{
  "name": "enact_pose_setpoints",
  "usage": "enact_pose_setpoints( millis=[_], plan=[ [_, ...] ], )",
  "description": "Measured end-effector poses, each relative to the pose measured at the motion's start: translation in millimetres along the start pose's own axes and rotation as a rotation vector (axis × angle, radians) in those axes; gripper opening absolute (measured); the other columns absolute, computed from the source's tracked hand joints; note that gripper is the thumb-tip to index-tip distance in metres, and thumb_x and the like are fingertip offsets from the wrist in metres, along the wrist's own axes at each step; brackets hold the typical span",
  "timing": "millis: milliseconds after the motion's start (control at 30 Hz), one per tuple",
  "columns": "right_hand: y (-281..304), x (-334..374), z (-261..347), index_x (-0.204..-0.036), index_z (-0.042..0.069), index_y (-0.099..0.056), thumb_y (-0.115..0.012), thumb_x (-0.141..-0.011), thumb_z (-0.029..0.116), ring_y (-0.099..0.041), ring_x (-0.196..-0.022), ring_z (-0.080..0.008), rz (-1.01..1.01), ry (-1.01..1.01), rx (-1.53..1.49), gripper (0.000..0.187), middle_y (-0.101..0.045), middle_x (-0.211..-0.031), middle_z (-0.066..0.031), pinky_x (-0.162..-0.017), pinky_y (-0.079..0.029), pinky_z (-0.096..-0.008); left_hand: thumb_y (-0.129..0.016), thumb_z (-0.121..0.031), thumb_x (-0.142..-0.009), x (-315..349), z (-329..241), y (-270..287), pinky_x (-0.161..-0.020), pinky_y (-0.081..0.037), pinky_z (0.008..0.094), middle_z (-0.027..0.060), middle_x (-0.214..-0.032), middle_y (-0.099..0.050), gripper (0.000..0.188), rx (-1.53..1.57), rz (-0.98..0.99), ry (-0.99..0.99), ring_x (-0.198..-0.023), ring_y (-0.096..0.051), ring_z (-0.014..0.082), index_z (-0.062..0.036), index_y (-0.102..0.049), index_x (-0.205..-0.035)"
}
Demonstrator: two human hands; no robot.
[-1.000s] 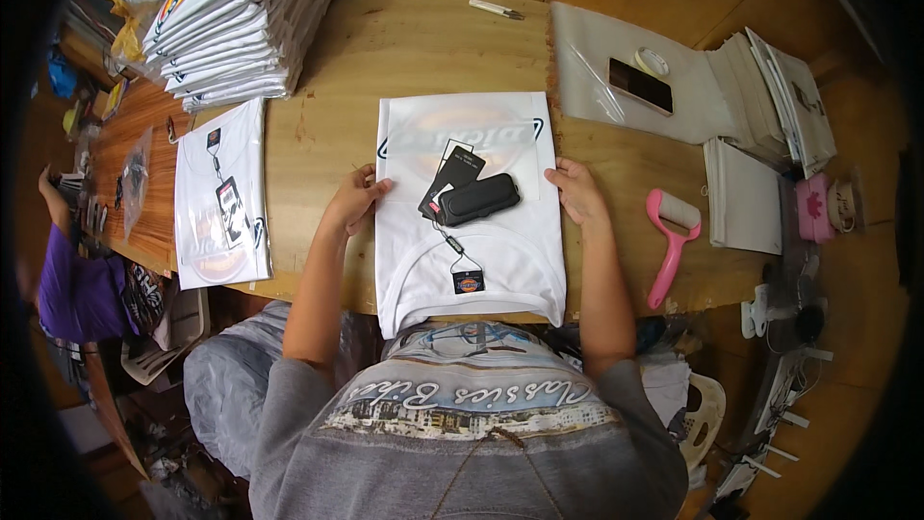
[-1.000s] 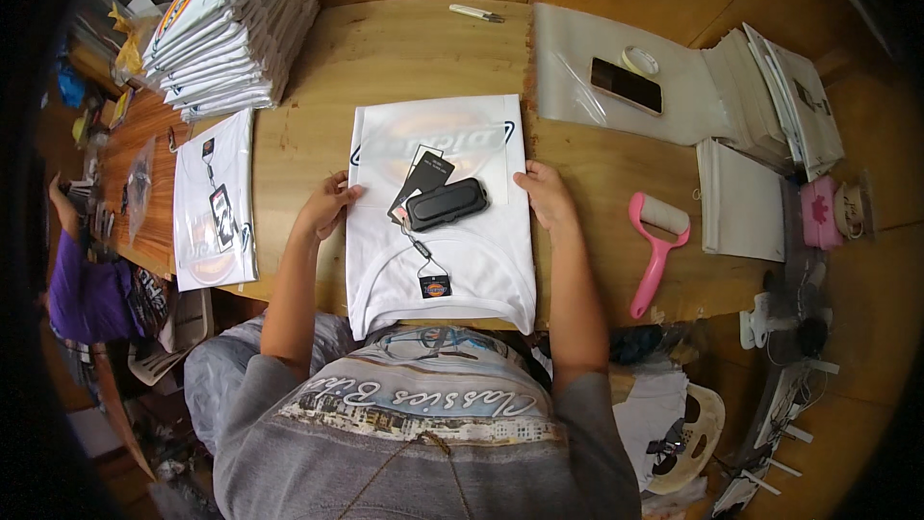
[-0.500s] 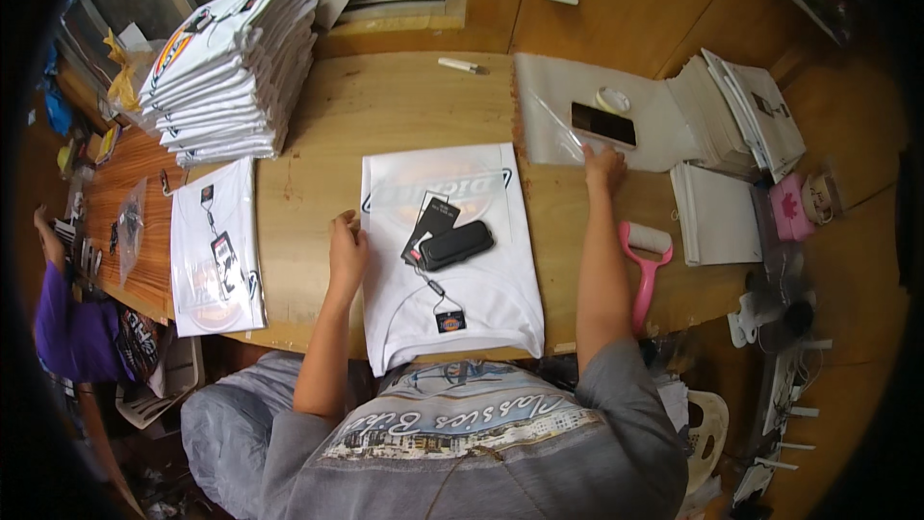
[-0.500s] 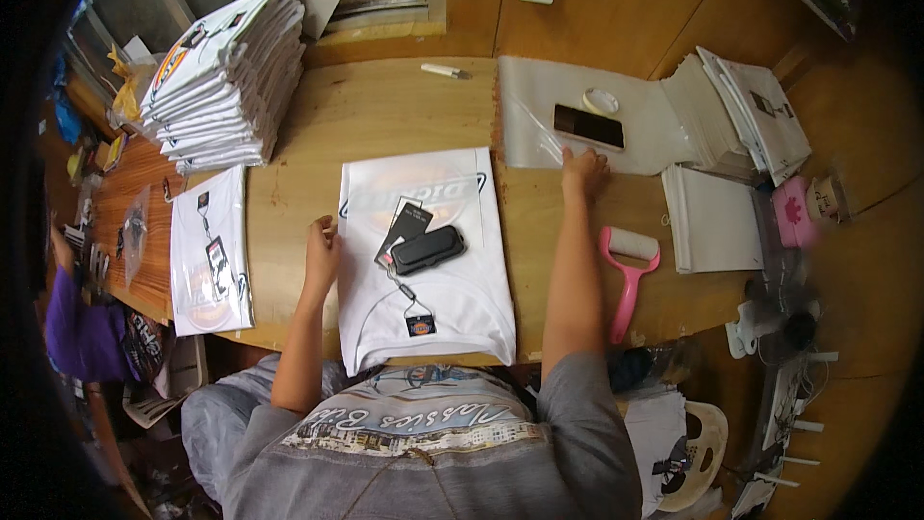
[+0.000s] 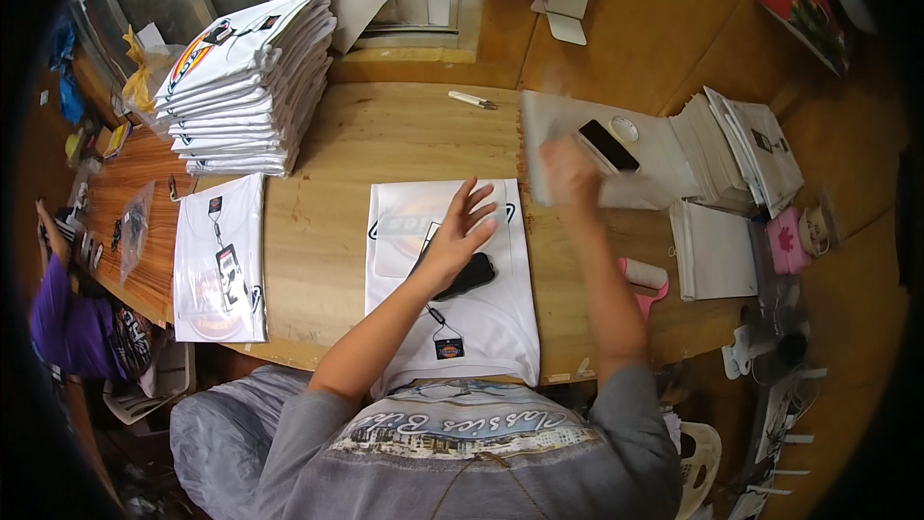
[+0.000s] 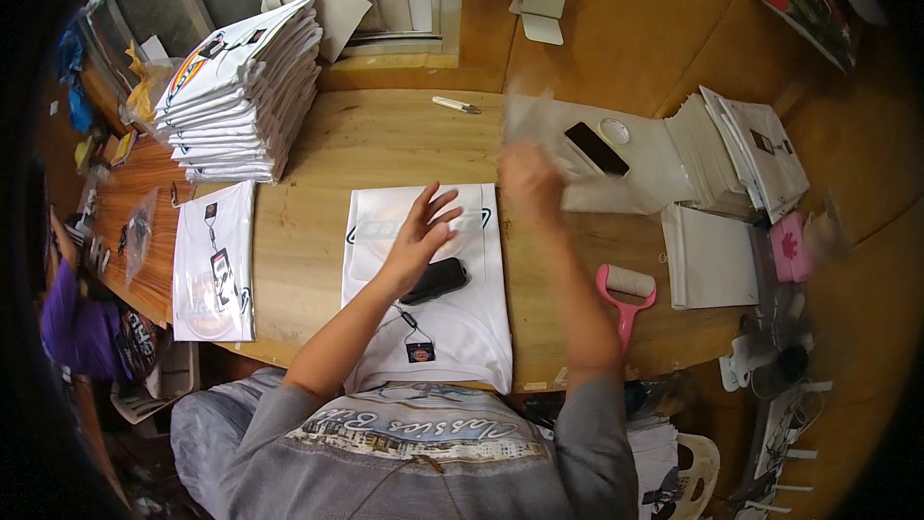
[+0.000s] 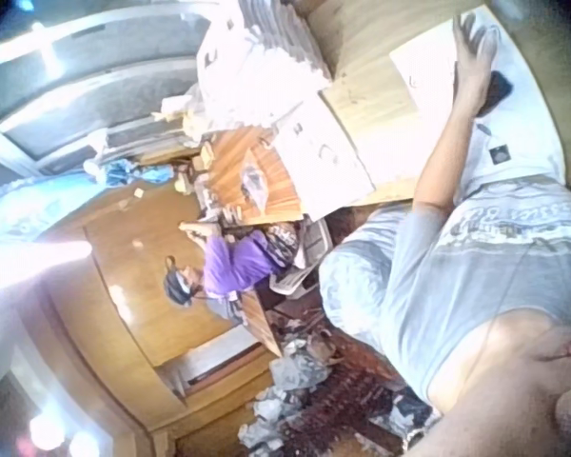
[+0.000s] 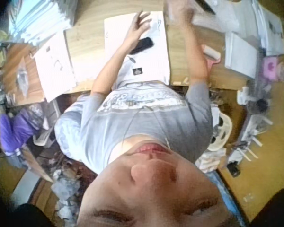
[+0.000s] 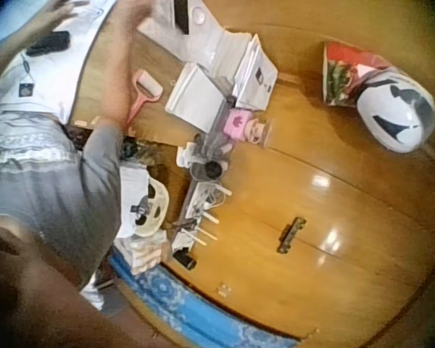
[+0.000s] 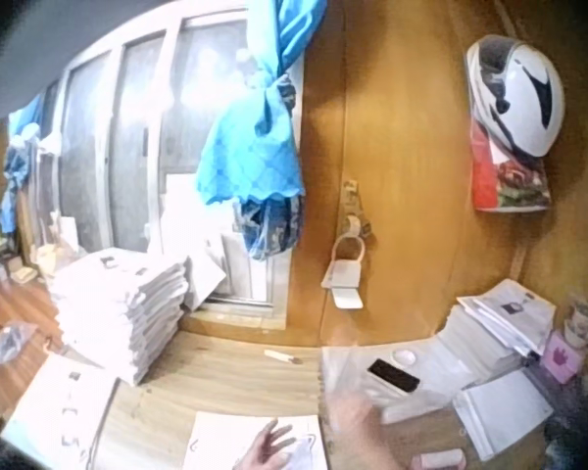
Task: The person folds white t-shirts with attached tags, places them into clear plastic bags, and stacks the packaged shirts. They also use a pink lint roller to clean the shirts before packaging.
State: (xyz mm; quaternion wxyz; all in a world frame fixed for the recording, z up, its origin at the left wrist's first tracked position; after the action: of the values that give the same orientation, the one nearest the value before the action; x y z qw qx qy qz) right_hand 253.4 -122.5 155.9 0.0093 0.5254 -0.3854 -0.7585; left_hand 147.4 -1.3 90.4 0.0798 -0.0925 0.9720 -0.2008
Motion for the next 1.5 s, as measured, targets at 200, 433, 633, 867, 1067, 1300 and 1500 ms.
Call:
enact_pose_setpoints(
  millis=[200, 433, 633, 867, 1067, 1300, 1500],
  plan=[
    [-10, 40, 79, -0.087, 0.001, -0.057, -0.052, -0.068, -0.001, -0.057, -0.067, -0.0281, 0.580, -0.259, -0.635, 0.019, -0.058, -0.078, -0.0123, -0.060, -0.046, -0.0342, -0.049, -0.014, -0.084, -13, 17, 8, -0.074, -0.045, 0.0289, 0.0151, -0.106, -0.050, 0.031, 0.220, -0.286, -0.012, -0.092, -0.053, 0.0205, -0.0001, -0.040, -0.110],
    [37, -75, 65, -0.109, 0.008, -0.049, -0.065, -0.067, 0.012, -0.039, -0.110, -0.0248, 0.428, 0.223, -0.315, 0.045, -0.042, -0.119, -0.0108, -0.091, -0.033, -0.0325, -0.041, -0.024, -0.088, -22, -105, 16, -0.047, -0.044, 0.0219, 0.0109, -0.066, -0.059, 0.028, -0.264, -0.036, -0.154, -0.055, -0.057, 0.0147, 0.0014, -0.054, -0.085],
    [5, -96, 63, -0.087, -0.002, -0.056, -0.068, -0.066, 0.010, -0.054, -0.084, -0.0128, 1.150, -0.184, -1.081, 0.028, -0.059, -0.087, -0.0081, -0.074, -0.042, -0.0245, -0.053, -0.016, -0.082, -29, -218, 24, -0.041, -0.034, 0.0155, 0.0018, -0.060, -0.055, 0.017, -0.626, -0.097, -0.504, -0.049, -0.049, 0.0046, -0.0013, -0.057, -0.089],
    [39, -143, 52, -0.079, -0.001, -0.054, -0.048, -0.076, -0.002, -0.054, -0.065, -0.0096, 0.435, -0.117, -0.908, 0.006, -0.056, -0.067, -0.0040, -0.063, -0.044, -0.0215, -0.045, 0.004, -0.079, -16, -269, 50, -0.053, -0.040, 0.0222, 0.0050, -0.061, -0.051, 0.011, -1.060, -0.170, -0.822, -0.055, -0.049, 0.0117, -0.0028, -0.050, -0.086],
    [68, -160, 67, -0.088, 0.011, -0.057, -0.037, -0.069, -0.016, -0.041, -0.076, -0.0101, 0.449, 0.130, -0.930, 0.039, -0.036, -0.084, 0.0006, -0.068, -0.038, -0.0180, -0.053, 0.012, -0.065, -22, -271, 46, -0.064, -0.042, 0.0264, 0.0066, -0.108, -0.049, 0.057, -1.275, 0.100, -0.407, -0.077, -0.053, 0.0162, -0.0087, -0.043, -0.117],
    [45, -152, 42, -0.071, 0.014, -0.065, -0.046, -0.053, -0.011, -0.040, -0.089, -0.0199, 0.646, 0.307, 0.032, 0.036, -0.042, -0.087, -0.0029, -0.074, -0.037, -0.0288, -0.051, 0.014, -0.062, -53, -275, 66, -0.060, -0.040, 0.0204, 0.0032, -0.116, -0.047, 0.072, -1.335, 0.194, -0.556, -0.069, -0.045, 0.0123, -0.0122, -0.033, -0.126],
    [63, -159, 31, -0.072, 0.014, -0.064, -0.060, -0.068, 0.010, -0.050, -0.066, -0.0176, -0.495, 0.146, 0.439, 0.007, -0.052, -0.073, -0.0008, -0.059, -0.042, -0.0300, -0.060, 0.004, -0.066, -26, -293, 66, -0.060, -0.040, 0.0226, 0.0053, -0.081, -0.050, 0.031, -0.924, -0.792, -1.752, -0.067, -0.047, 0.0113, -0.0026, -0.047, -0.093]
  ],
)
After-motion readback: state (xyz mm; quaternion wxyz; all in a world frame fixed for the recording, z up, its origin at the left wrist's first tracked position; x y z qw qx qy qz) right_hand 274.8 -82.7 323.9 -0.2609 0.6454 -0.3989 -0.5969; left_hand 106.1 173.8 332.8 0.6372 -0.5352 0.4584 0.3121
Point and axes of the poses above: each hand's wrist, its own x-axis away from the middle knuckle, its own y-axis out of the back of the hand, z = x × y, the point moved 5 cm from there along -x, towards the middle knuckle
